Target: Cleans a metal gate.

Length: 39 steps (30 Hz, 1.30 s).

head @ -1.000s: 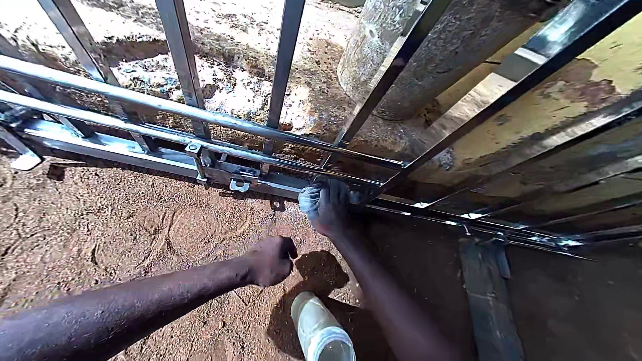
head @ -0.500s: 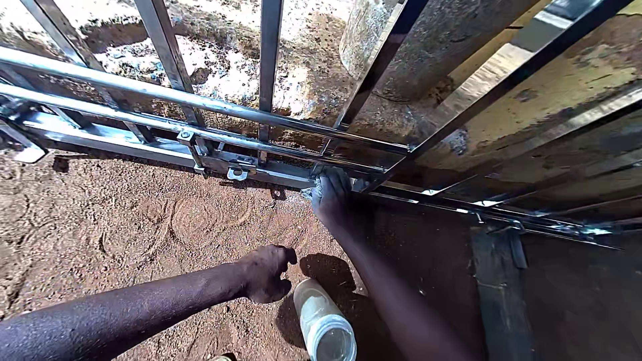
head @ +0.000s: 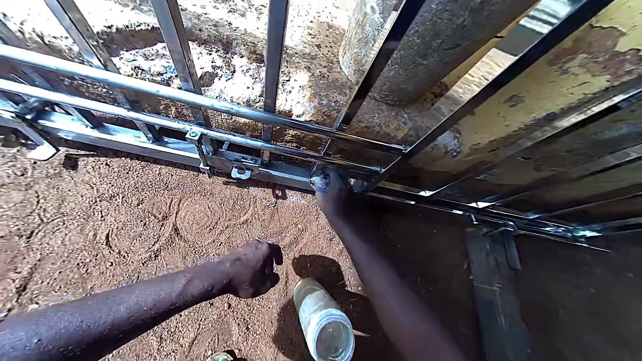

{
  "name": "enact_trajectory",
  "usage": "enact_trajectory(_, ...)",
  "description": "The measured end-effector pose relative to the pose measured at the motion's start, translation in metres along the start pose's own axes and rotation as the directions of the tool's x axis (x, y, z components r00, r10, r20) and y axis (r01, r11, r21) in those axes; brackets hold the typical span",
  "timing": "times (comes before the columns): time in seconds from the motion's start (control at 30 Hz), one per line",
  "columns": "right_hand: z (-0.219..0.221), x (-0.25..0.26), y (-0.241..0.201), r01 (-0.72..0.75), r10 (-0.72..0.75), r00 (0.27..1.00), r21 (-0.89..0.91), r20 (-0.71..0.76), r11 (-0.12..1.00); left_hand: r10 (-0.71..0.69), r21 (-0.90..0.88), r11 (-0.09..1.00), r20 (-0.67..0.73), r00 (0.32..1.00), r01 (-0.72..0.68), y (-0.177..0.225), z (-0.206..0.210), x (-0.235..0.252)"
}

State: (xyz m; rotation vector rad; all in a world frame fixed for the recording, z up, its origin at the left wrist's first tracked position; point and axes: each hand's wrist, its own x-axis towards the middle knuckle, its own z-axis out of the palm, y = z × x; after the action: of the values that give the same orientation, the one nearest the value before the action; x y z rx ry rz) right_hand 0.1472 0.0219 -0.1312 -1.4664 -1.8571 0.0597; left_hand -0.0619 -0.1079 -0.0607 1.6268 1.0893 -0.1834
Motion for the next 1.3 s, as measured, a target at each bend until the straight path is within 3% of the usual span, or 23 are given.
enact_trajectory(0.03,0.001,0.004,-0.005,-0.025,0.025,0.999,-0.001,0.027,1.000,0.016,0.001,1.000,0.013,1.000,-0.016,0.004,0.001,0.002)
enact_trajectory(0.13,-0.018,-0.001,0.021,0.173,-0.161,0.974,-0.061,0.160,0.983,0.079,-0.002,0.997,0.005,0.997,-0.079,0.016,-0.003,0.004)
enact_trajectory(0.2,-0.033,-0.012,0.033,0.217,-0.178,0.951,-0.137,0.252,0.966,0.086,0.001,0.996,-0.023,0.996,-0.086,0.016,-0.007,0.001)
enact_trajectory(0.3,-0.030,-0.022,0.013,0.129,-0.007,0.915,-0.275,0.404,0.953,0.054,0.002,0.999,-0.026,0.998,-0.054,0.012,-0.007,-0.001)
enact_trajectory(0.43,-0.013,0.018,-0.026,0.032,0.261,0.813,-0.488,0.520,0.872,0.059,0.027,0.998,0.032,0.998,-0.060,0.018,0.001,0.003)
enact_trajectory(0.57,-0.025,-0.007,-0.012,0.135,0.055,0.881,-0.362,0.469,0.922,0.095,0.032,0.995,0.017,0.995,-0.096,0.024,-0.004,0.000)
enact_trajectory(0.63,-0.025,-0.005,-0.012,0.137,0.055,0.886,-0.373,0.461,0.918,0.079,0.023,0.997,0.001,0.997,-0.079,0.023,-0.004,0.001)
enact_trajectory(0.7,-0.025,0.025,-0.031,0.015,0.279,0.764,-0.448,0.581,0.894,0.063,0.038,0.997,-0.006,0.998,-0.063,0.022,-0.002,0.000)
enact_trajectory(0.77,-0.028,0.047,-0.040,-0.038,0.387,0.647,-0.479,0.657,0.877,0.078,0.046,0.996,-0.008,0.997,-0.078,0.029,-0.002,-0.007)
enact_trajectory(0.93,-0.031,0.011,-0.031,0.066,0.228,0.775,-0.435,0.589,0.898,0.104,0.026,0.994,-0.073,0.992,-0.102,0.028,-0.008,-0.016)
enact_trajectory(1.07,-0.027,0.048,-0.045,0.014,0.393,0.633,-0.517,0.667,0.856,0.103,0.070,0.993,-0.060,0.993,-0.099,0.029,0.000,-0.016)
enact_trajectory(1.13,-0.026,0.033,-0.041,0.033,0.337,0.709,-0.506,0.619,0.862,0.129,0.055,0.991,-0.062,0.990,-0.126,0.034,0.000,-0.023)
enact_trajectory(1.2,-0.026,0.004,-0.030,0.091,0.188,0.807,-0.432,0.560,0.897,0.120,0.047,0.992,-0.067,0.991,-0.117,0.031,-0.003,-0.026)
enact_trajectory(1.27,-0.028,-0.002,-0.027,0.121,0.152,0.822,-0.429,0.549,0.895,0.097,0.044,0.995,-0.067,0.993,-0.094,0.025,-0.002,-0.023)
enact_trajectory(1.3,-0.028,0.008,-0.030,0.097,0.204,0.793,-0.449,0.575,0.888,0.091,0.051,0.995,-0.065,0.994,-0.087,0.023,0.000,-0.020)
